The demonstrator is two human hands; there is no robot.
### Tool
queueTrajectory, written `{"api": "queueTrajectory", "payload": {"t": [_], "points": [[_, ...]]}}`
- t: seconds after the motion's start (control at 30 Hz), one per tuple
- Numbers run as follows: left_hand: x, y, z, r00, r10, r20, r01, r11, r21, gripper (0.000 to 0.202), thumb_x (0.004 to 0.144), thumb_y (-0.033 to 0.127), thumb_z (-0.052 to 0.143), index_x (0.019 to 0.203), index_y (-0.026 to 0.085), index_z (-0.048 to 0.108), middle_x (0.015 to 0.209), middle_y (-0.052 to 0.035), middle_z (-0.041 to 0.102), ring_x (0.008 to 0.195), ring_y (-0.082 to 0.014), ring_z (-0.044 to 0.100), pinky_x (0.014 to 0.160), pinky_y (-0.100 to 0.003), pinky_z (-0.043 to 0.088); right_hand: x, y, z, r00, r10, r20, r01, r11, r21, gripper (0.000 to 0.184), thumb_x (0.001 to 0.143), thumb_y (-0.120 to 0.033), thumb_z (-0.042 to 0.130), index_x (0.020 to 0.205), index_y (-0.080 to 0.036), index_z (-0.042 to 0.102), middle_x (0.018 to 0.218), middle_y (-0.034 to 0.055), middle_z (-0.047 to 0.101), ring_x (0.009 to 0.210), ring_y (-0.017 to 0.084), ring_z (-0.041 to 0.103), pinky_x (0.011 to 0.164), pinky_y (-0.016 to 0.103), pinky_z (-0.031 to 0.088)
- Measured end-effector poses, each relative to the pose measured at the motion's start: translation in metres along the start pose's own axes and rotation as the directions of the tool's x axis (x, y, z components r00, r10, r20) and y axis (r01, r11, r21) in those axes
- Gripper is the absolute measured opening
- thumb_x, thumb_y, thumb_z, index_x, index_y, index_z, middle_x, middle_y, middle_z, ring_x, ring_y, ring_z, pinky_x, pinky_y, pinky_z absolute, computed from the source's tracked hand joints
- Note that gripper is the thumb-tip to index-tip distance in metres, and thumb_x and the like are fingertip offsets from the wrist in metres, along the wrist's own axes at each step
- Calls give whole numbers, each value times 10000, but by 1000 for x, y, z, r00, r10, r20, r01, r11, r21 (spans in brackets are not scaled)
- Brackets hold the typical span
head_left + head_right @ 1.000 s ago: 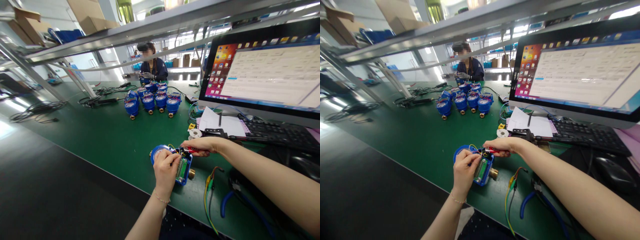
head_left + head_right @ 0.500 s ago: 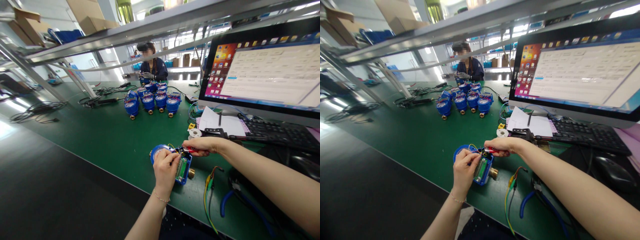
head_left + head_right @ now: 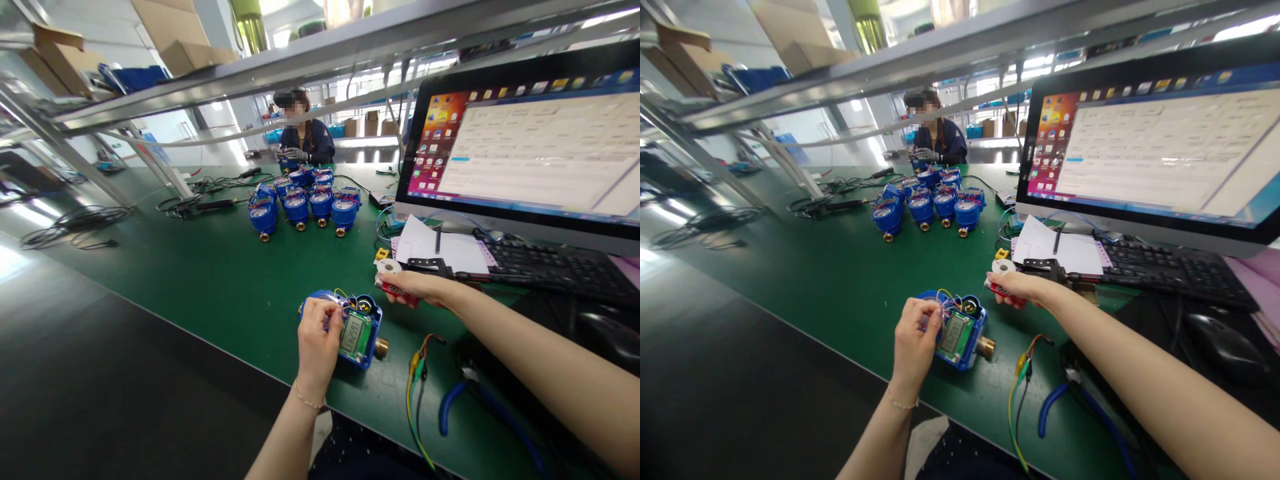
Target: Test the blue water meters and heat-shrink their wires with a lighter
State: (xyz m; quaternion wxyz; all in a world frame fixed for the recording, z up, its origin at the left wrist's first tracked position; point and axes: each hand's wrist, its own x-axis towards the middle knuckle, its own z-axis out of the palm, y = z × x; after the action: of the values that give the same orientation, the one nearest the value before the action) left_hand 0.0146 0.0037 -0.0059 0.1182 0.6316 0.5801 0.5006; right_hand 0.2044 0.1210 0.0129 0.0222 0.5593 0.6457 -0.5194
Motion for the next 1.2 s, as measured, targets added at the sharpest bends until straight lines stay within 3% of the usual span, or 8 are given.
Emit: {"api": "queueTrajectory", "payload": {"t": [0.1,0.17,0.3,0.4,0.53,0.67,0.83,1.2], "points": [[5,-4,-5,999,-54,-7,54,998,11,128,854,226,492,756,172,556,790,-10,519,755,-119,512,668,-227,415,11,22,4,986,-14,-169,0,996,-86,449,975,-310,355,581,-145,492,491,6,434,433,125,449,453,217,363],[8,-5,-5,997,-75,10,75,997,8,126,852,229,492,764,172,562,792,-10,514,747,-117,512,661,-221,416,16,29,6,956,-88,-278,52,990,-133,351,891,-226,525,551,-144,503,548,33,491,566,176,535,579,266,421],[15,-5,0,993,-112,27,111,994,21,123,843,230,495,774,166,575,788,-9,504,723,-110,513,654,-216,424,15,18,7,834,-333,-439,298,943,-148,143,839,-143,553,723,-142,636,856,79,601,868,223,558,787,295,409],[22,-3,3,989,-143,39,142,989,39,98,821,212,511,774,162,580,776,-1,498,670,-96,507,630,-211,427,15,1,15,754,-476,-453,494,865,-85,124,828,-165,583,922,-156,663,924,39,619,834,176,567,746,255,431],[30,2,5,983,-173,59,168,982,88,68,783,183,532,736,163,578,749,13,494,616,-84,497,599,-205,427,20,-9,33,711,-554,-432,625,780,29,196,726,-177,704,919,-158,679,833,10,646,752,162,578,673,247,439],[34,8,5,985,-160,69,144,972,188,47,769,186,544,771,166,587,789,9,507,628,-88,522,606,-215,438,21,-10,45,690,-553,-467,665,739,107,86,694,-168,713,773,-149,685,724,5,643,682,156,576,627,244,436],[33,11,8,995,-71,76,38,928,370,192,788,250,567,972,211,604,888,-2,523,716,-113,561,634,-230,437,16,-12,50,668,-539,-514,687,712,145,91,701,-160,702,778,-129,664,674,-1,628,633,147,573,576,226,437],[38,5,8,989,-49,137,4,950,312,190,856,251,471,754,199,622,792,0,567,702,-117,554,649,-236,413,11,-11,49,559,-619,-552,711,700,-65,85,752,-103,661,752,-184,686,754,-5,639,750,169,575,692,260,416]]}}
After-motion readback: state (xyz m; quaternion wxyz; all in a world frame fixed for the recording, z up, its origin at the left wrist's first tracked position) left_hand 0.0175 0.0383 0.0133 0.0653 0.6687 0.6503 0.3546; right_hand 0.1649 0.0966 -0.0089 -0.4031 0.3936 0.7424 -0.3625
